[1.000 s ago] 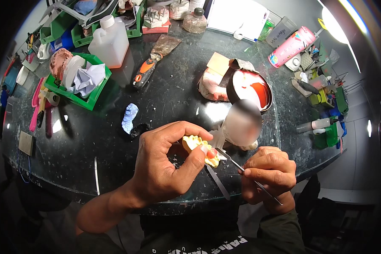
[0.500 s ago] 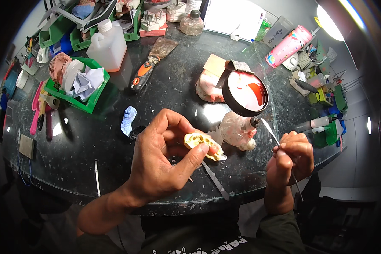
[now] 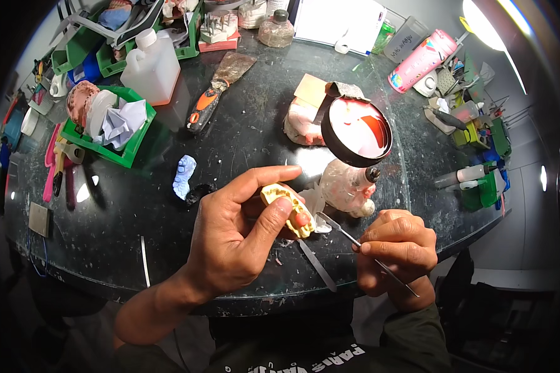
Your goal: The person applies and shapes wax onto the teeth of a dental cast using a metal sculpting tool while holding and rotating the cast by hand.
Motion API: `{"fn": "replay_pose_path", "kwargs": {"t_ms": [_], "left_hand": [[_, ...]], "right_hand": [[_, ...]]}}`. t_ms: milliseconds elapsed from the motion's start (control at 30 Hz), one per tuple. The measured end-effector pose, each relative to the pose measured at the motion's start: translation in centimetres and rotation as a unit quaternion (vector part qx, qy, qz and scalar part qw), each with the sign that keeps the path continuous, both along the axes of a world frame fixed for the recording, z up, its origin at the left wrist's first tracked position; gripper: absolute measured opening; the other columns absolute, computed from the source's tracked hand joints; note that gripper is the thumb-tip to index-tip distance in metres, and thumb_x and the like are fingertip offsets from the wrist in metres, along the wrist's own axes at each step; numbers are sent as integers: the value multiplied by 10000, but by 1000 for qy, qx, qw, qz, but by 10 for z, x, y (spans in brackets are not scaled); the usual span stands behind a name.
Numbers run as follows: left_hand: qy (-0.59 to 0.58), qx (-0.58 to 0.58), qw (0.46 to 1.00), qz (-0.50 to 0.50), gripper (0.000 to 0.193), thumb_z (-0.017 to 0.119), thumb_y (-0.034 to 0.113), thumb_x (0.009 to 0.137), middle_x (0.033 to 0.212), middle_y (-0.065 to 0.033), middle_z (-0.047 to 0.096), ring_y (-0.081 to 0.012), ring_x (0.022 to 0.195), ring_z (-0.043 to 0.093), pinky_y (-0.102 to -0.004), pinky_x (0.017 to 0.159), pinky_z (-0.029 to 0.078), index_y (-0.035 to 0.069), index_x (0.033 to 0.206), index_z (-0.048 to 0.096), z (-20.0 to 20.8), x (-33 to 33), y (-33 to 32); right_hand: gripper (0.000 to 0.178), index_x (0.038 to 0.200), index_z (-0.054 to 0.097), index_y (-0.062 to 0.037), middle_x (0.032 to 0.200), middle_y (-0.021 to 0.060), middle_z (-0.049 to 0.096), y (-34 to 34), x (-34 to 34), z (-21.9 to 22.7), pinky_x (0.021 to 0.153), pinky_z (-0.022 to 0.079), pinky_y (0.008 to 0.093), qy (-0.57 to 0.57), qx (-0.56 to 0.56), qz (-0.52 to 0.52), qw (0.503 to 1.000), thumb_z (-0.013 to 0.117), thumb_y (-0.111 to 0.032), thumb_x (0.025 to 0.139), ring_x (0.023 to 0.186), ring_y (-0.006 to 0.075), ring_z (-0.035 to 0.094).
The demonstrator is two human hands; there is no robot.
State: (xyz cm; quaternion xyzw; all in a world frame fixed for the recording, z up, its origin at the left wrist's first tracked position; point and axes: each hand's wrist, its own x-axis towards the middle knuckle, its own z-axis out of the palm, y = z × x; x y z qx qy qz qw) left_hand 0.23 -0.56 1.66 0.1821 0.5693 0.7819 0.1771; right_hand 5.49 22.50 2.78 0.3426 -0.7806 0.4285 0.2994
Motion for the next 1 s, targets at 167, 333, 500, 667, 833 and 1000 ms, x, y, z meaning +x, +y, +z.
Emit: {"fn": "replay_pose_path", "kwargs": {"t_ms": [167,333,500,667,833,1000], "left_hand": [[13,6,1000,17,304,564,67,995,950,-145,659,-142,859,670,-283,779,562,-51,1248,444,0,0,0],[16,0,1000,15,261,589,97,1000,921,-120,645,-140,847,672,-279,770,563,-33,1196,476,-2,-1,1],[11,5,1000,14,259,587,108,1005,916,-112,641,-138,831,671,-270,759,563,-25,1207,493,0,0,2],[18,5,1000,15,262,584,112,1008,912,-108,639,-133,812,668,-267,749,560,-27,1212,498,-1,0,2],[22,1,1000,19,255,583,107,1008,906,-100,636,-123,805,661,-260,745,548,-26,1211,503,-1,0,1],[18,-11,1000,17,252,585,107,1007,910,-93,636,-117,825,654,-259,758,540,-26,1207,507,2,0,0]], "right_hand": [[290,888,684,-3,708,60,637,-1,0,1,485,500,269,-13,0,14,1000,693,77,609,558,161,650],[280,882,686,-8,708,59,638,0,1,0,490,505,276,-19,0,15,1000,702,71,614,558,164,651],[278,885,691,-13,716,63,647,1,1,1,494,508,278,-27,4,13,1000,704,67,619,560,168,653],[296,896,695,-17,730,67,662,1,1,3,506,519,275,-33,23,27,999,717,60,611,569,173,658],[290,896,696,-19,723,64,659,-1,0,2,504,523,273,-33,21,33,999,721,53,616,569,172,659],[285,893,696,-18,722,67,659,-1,0,2,502,525,269,-34,22,33,999,716,55,617,564,170,658]]}}
